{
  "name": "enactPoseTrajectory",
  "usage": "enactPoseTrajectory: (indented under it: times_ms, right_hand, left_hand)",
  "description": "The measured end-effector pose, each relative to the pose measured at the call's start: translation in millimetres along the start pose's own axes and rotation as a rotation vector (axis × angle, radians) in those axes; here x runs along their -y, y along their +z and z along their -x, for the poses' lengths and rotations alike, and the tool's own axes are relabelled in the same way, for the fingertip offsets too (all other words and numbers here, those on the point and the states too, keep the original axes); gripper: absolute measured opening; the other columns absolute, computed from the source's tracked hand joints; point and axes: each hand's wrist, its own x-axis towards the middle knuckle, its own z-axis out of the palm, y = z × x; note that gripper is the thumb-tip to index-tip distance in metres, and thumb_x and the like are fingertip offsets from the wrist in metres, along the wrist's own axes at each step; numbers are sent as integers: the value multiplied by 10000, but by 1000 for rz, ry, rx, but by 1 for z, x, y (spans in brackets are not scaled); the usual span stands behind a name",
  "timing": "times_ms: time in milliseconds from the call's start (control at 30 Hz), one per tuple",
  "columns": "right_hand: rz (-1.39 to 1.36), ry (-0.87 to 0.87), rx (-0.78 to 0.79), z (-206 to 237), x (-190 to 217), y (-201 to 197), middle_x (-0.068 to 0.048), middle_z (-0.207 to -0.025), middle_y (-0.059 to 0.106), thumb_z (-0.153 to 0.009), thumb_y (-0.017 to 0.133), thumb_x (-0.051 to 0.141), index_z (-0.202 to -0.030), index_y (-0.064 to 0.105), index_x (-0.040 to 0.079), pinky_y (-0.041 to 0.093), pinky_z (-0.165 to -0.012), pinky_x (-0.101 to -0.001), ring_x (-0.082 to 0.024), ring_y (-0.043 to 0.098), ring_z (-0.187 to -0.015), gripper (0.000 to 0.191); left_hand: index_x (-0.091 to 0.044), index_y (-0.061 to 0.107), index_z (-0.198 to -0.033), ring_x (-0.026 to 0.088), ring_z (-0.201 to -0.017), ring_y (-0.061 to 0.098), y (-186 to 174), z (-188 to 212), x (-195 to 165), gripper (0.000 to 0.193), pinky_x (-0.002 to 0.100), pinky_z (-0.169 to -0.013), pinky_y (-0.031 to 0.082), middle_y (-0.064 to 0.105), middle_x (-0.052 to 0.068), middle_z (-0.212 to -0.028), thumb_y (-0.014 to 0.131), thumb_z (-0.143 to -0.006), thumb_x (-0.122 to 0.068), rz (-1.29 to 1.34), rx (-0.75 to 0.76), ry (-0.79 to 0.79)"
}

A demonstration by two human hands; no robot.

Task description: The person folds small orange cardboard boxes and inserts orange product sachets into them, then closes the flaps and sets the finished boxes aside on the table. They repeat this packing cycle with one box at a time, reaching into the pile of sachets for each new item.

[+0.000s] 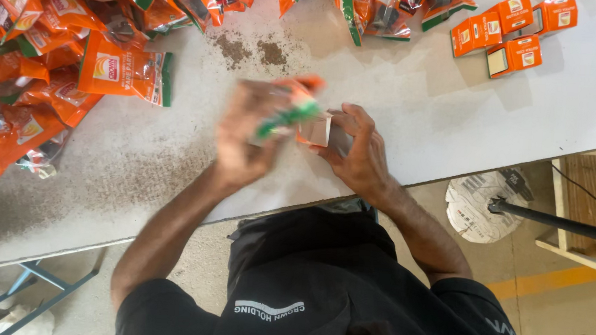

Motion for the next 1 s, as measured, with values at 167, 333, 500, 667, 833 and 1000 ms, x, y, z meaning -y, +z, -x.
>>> enactPoseTrajectory:
  times_ms: [167,333,500,667,833,1000]
  right_hand:
    - [183,-184,44,2,-2,4,-178,-1184,692,-861,888,178,-1255,501,71,522,-1112,-518,-344,696,-1163,562]
    - [303,-172,81,-2,4,2,-189,-1186,708,-857,861,133,-1193,515,53,513,-1121,-518,-342,707,-1153,490]
    - [167,-127,48,-4,5,-1,-206,-1212,684,-864,897,126,-1237,472,6,482,-1132,-545,-354,690,-1148,578]
    - [177,-145,30,-2,6,1,-194,-1252,692,-811,862,-2,-1241,483,33,502,-1126,-527,-368,692,-1191,574]
    - [174,-48,23,-3,8,-1,-187,-1231,687,-760,897,55,-1291,485,2,522,-1060,-499,-417,663,-1175,674]
    - [99,-101,38,-3,5,-4,-139,-1216,676,-784,923,116,-1293,476,20,507,-1114,-526,-340,691,-1178,684]
  left_hand:
    - [-3,559,-1239,122,-730,728,-24,15,-8,379,286,-576,604,666,125,-1079,693,-1031,-290,339,-361,-11]
    - [-16,598,-1255,247,-943,746,8,30,-13,301,368,-783,689,693,119,-1145,756,-1016,-110,257,-62,62]
    - [-53,638,-1246,291,-913,746,17,27,-14,336,326,-724,627,683,150,-1101,700,-940,70,-82,64,-110]
    - [-12,681,-1168,281,-661,685,9,17,-40,356,384,-543,553,644,160,-916,717,-820,52,-535,265,-116]
    - [45,647,-1203,232,-710,657,0,3,-48,391,371,-605,566,624,113,-941,713,-819,72,-533,197,243]
    - [5,642,-1200,208,-709,661,-2,7,-42,357,351,-603,565,609,98,-953,725,-854,30,-391,190,373]
